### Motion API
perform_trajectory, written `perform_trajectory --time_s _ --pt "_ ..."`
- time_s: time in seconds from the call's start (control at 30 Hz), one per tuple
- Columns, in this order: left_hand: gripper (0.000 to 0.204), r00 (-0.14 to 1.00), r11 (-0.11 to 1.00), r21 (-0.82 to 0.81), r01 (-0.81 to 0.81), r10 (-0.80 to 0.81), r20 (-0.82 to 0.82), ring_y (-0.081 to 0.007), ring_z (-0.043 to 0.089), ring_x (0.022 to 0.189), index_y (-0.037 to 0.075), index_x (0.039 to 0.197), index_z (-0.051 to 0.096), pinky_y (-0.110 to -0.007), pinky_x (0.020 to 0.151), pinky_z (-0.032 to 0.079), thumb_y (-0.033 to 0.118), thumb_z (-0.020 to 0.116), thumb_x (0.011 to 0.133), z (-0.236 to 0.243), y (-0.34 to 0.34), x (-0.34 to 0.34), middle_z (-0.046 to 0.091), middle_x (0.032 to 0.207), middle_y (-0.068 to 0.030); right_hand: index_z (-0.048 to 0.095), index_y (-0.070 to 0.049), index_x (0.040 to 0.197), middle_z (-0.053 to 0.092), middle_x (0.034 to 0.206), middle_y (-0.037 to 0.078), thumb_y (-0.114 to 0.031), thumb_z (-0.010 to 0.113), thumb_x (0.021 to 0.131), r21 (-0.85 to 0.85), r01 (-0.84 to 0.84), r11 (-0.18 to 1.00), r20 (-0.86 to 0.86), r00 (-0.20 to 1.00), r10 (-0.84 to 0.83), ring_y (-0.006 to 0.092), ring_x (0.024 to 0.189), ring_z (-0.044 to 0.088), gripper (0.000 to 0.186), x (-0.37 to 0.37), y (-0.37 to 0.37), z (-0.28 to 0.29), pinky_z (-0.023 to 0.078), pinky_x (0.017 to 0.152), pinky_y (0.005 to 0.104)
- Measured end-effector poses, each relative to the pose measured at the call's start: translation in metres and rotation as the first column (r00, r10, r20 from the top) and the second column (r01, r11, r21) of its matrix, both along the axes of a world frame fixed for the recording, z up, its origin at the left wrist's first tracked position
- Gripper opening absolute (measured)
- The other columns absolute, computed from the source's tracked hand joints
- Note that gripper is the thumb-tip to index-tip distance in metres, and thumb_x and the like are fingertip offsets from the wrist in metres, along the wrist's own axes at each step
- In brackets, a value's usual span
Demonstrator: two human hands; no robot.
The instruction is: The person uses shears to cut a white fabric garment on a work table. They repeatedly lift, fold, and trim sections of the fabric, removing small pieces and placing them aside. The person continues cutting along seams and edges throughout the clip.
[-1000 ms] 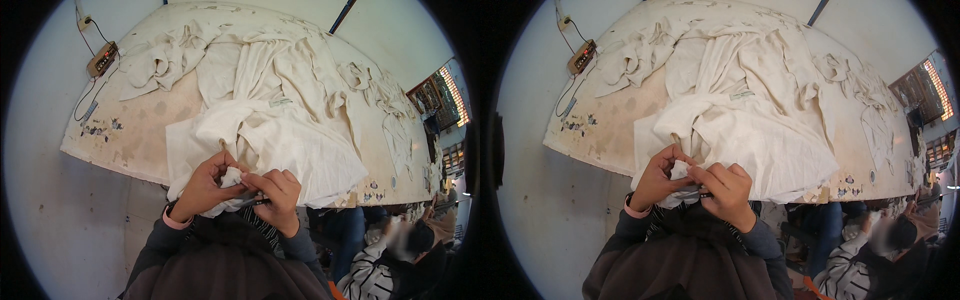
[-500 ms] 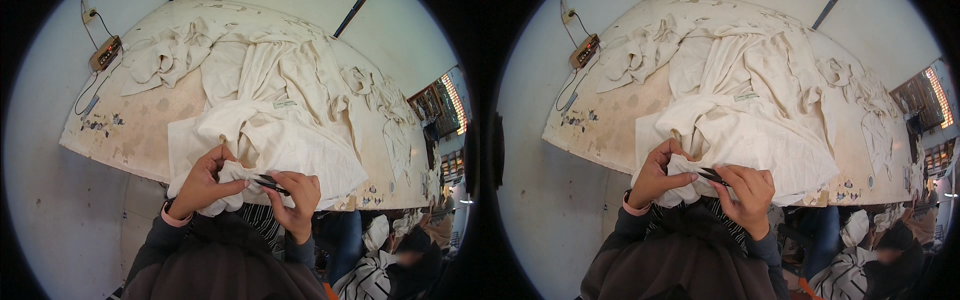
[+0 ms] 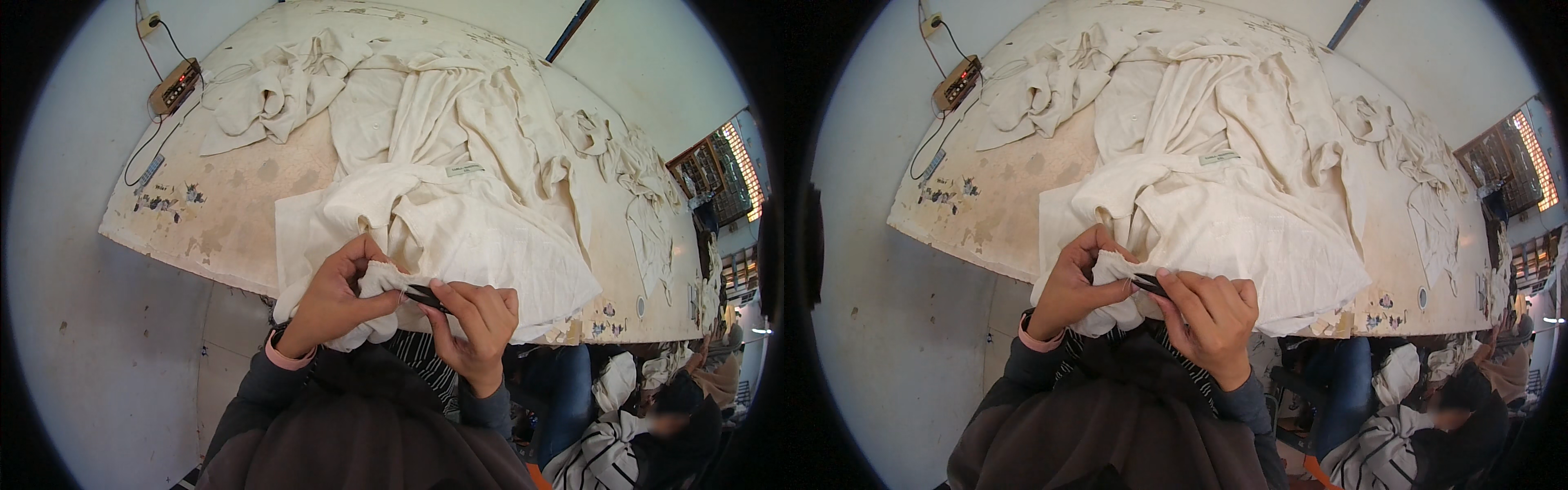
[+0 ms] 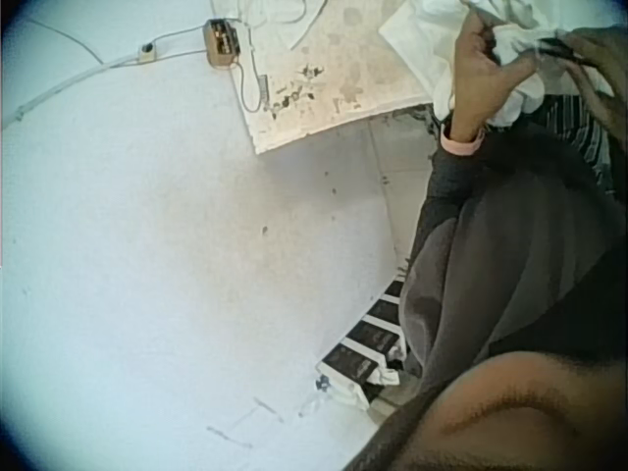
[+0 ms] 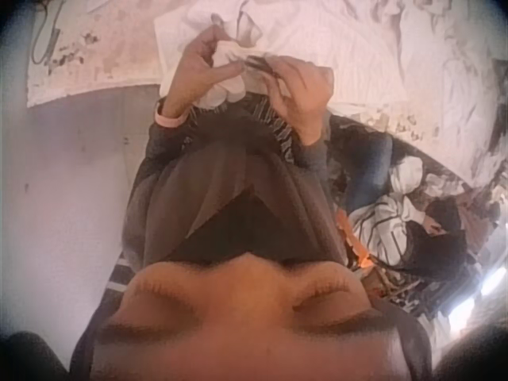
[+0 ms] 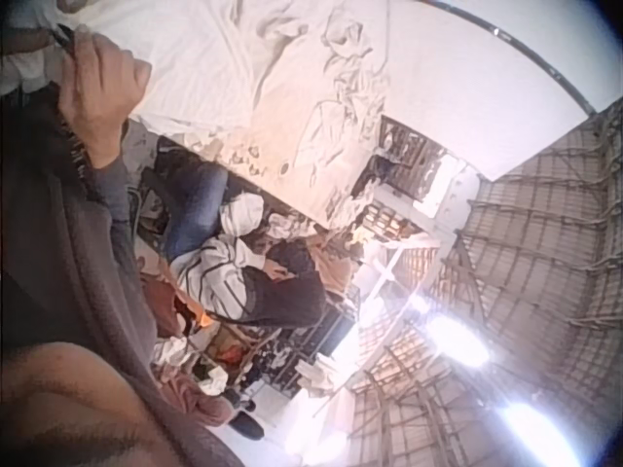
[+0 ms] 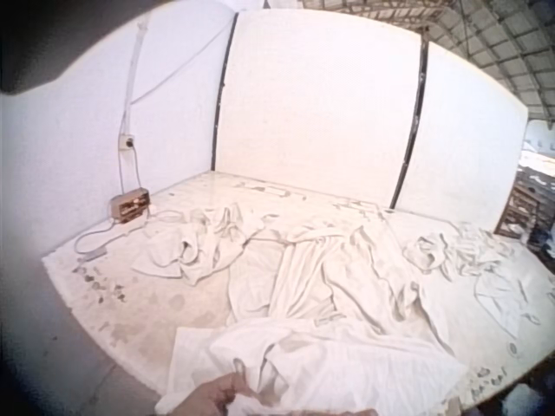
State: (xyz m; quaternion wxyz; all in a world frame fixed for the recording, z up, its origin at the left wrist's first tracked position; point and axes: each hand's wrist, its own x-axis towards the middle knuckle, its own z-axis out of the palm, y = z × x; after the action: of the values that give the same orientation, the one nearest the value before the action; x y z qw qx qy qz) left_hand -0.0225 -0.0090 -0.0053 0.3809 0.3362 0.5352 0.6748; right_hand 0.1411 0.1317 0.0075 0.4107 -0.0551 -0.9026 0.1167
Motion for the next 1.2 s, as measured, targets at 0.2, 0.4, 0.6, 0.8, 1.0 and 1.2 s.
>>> perform_trajectory --time_s 0.2,0.4,0.6,0.8,1.0,1.2 --pt "0.032 1.0 1.0 -0.025 0.01 -0.009 0.021 -0.0049 0.06 0.094 0.009 0.101 0.056 -0.023 0.085 0.047 -0.003 0.078 0.081 -0.003 0.001 0.005 0.068 0.101 0.0017 0.076 -0.011 0.112 0.071 0.089 -0.002 -0.013 0.086 0.072 0.044 0.021 0.999 0.022 1.0 -0.022 0.0146 0.065 0.056 0.041 0.0 -0.001 0.0 0.033 0.065 0.0311" --pt "0.033 1.0 1.0 -0.024 -0.009 0.008 -0.016 -0.0075 0.062 0.098 0.007 0.1 0.058 -0.026 0.091 0.047 -0.006 0.078 0.078 -0.006 -0.001 0.006 0.072 0.104 -0.0021 0.076 -0.009 0.11 0.07 0.087 0.0 -0.01 0.085 0.071 -0.296 -0.023 0.955 -0.075 0.997 0.001 0.0172 0.063 0.058 0.04 -0.003 -0.01 -0.002 0.034 0.06 0.0314" --pt "0.024 0.885 0.999 -0.019 -0.028 0.016 -0.465 -0.0069 0.063 0.091 0.006 0.1 0.067 -0.023 0.084 0.049 -0.001 0.081 0.082 -0.01 0.001 0.008 0.074 0.1 -0.003 0.073 -0.001 0.103 0.07 0.085 0.006 -0.005 0.08 0.078 -0.587 -0.074 0.806 0.105 0.981 0.166 0.0127 0.069 0.061 0.026 -0.004 -0.015 0.013 0.042 0.063 0.0261" --pt "0.03 0.999 0.996 0.082 0.044 -0.043 -0.018 -0.018 0.067 0.108 0.002 0.094 0.056 -0.034 0.096 0.054 -0.014 0.078 0.081 -0.005 0.003 0.015 0.072 0.111 -0.0145 0.07 0.002 0.099 0.068 0.085 0.002 -0.004 0.075 0.091 -0.93 -0.251 0.27 -0.213 0.963 0.163 0.0054 0.075 0.057 0.011 -0.004 -0.007 0.002 0.043 0.067 0.02" --pt "0.023 0.956 0.98 0.193 0.045 0.014 -0.292 -0.0214 0.068 0.111 0.001 0.099 0.064 -0.034 0.093 0.055 -0.013 0.074 0.084 -0.008 0.001 0.013 0.071 0.116 -0.0138 0.068 0.002 0.097 0.068 0.086 0.001 -0.004 0.074 0.094 -0.911 -0.177 0.372 -0.153 0.984 0.093 0.0053 0.076 0.057 0.009 -0.004 -0.003 0.005 0.045 0.066 0.0205" --pt "0.038 0.797 0.989 0.127 -0.078 0.138 -0.588 -0.0235 0.068 0.11 0.003 0.12 0.073 -0.032 0.092 0.054 -0.007 0.076 0.084 0.005 0.0 0.014 0.07 0.123 -0.0114 0.068 0.002 0.096 0.068 0.081 0.008 -0.014 0.084 0.084 -0.718 0.038 0.695 0.003 0.999 -0.052 0.0088 0.071 0.06 0.025 -0.006 -0.006 0.017 0.047 0.063 0.023"
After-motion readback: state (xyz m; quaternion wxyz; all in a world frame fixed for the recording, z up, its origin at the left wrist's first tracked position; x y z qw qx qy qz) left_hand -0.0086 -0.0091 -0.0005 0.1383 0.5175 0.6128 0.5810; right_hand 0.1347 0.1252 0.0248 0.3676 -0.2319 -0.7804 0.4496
